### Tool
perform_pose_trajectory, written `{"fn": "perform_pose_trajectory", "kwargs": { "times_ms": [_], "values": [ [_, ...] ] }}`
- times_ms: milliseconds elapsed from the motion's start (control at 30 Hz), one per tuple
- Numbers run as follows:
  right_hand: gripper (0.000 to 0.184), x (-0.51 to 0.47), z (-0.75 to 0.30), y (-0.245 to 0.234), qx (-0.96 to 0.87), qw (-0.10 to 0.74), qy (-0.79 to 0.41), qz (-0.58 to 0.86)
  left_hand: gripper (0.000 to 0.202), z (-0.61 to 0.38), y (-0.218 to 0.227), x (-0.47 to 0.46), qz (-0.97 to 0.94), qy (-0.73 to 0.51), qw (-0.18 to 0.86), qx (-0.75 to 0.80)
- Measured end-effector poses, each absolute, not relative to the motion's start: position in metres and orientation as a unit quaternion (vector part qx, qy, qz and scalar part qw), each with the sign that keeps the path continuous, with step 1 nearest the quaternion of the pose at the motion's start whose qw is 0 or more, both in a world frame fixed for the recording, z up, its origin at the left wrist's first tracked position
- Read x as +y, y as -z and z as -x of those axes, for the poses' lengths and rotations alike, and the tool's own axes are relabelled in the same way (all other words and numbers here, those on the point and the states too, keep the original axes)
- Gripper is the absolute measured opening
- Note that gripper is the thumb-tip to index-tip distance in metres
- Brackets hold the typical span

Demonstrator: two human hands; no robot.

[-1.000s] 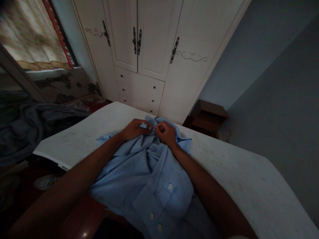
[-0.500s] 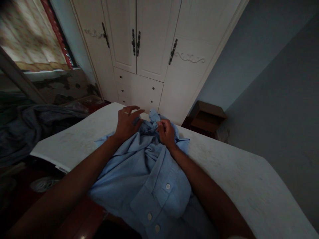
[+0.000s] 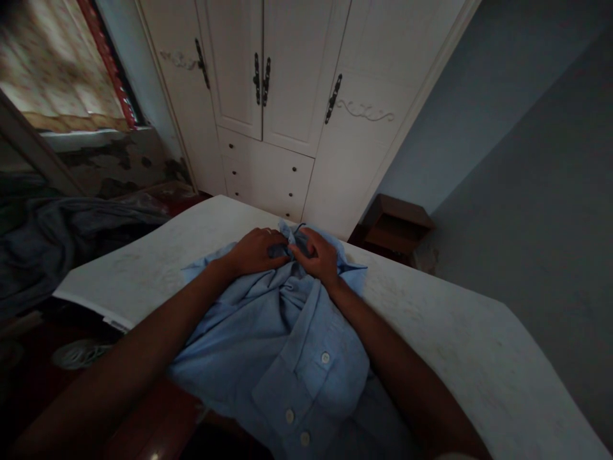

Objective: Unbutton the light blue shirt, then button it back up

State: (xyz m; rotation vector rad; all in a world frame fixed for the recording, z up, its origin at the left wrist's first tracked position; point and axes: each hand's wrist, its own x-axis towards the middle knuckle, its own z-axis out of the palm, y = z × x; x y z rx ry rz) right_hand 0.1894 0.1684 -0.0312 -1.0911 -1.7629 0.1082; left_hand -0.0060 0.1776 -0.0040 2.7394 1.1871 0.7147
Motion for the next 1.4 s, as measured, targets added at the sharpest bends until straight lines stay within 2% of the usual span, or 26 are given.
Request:
{"fn": "perform_pose_trajectory", "kwargs": {
  "times_ms": [300, 433, 500, 567, 633, 700, 867, 967, 1167, 1300, 1400],
  "values": [
    [0.043, 0.166, -0.190, 0.030, -0.773, 0.474, -0.022, 0.422, 0.041, 0.007, 0.005, 0.179, -0.892, -0.238, 0.063, 0.380],
    [0.032, 0.165, -0.187, 0.025, -0.768, 0.476, -0.035, 0.428, 0.051, 0.008, 0.009, 0.180, -0.877, -0.221, 0.099, 0.414],
    [0.028, 0.167, -0.187, 0.017, -0.759, 0.457, -0.088, 0.456, 0.056, 0.008, 0.010, 0.180, -0.865, -0.215, 0.115, 0.439],
    [0.030, 0.167, -0.187, 0.004, -0.763, 0.379, -0.208, 0.480, 0.053, 0.008, 0.010, 0.181, -0.856, -0.223, 0.131, 0.448],
    [0.034, 0.165, -0.189, -0.011, -0.760, 0.263, -0.332, 0.493, 0.041, 0.008, 0.009, 0.183, -0.847, -0.254, 0.162, 0.438],
    [0.036, 0.161, -0.189, -0.024, -0.750, 0.197, -0.374, 0.508, 0.030, 0.008, 0.006, 0.184, -0.831, -0.305, 0.211, 0.416],
    [0.037, 0.149, -0.180, -0.034, -0.755, 0.226, -0.296, 0.539, 0.024, 0.011, 0.000, 0.187, -0.760, -0.413, 0.337, 0.371],
    [0.036, 0.145, -0.175, -0.034, -0.761, 0.235, -0.255, 0.549, 0.025, 0.011, -0.001, 0.188, -0.727, -0.435, 0.392, 0.357],
    [0.023, 0.143, -0.174, -0.042, -0.779, 0.264, -0.167, 0.543, 0.029, 0.014, -0.007, 0.185, -0.672, -0.463, 0.466, 0.341],
    [0.024, 0.146, -0.180, -0.046, -0.796, 0.262, -0.189, 0.511, 0.035, 0.016, -0.010, 0.183, -0.656, -0.450, 0.496, 0.348],
    [0.025, 0.152, -0.187, -0.048, -0.805, 0.257, -0.236, 0.480, 0.040, 0.018, -0.009, 0.185, -0.670, -0.451, 0.468, 0.359]
  ]
}}
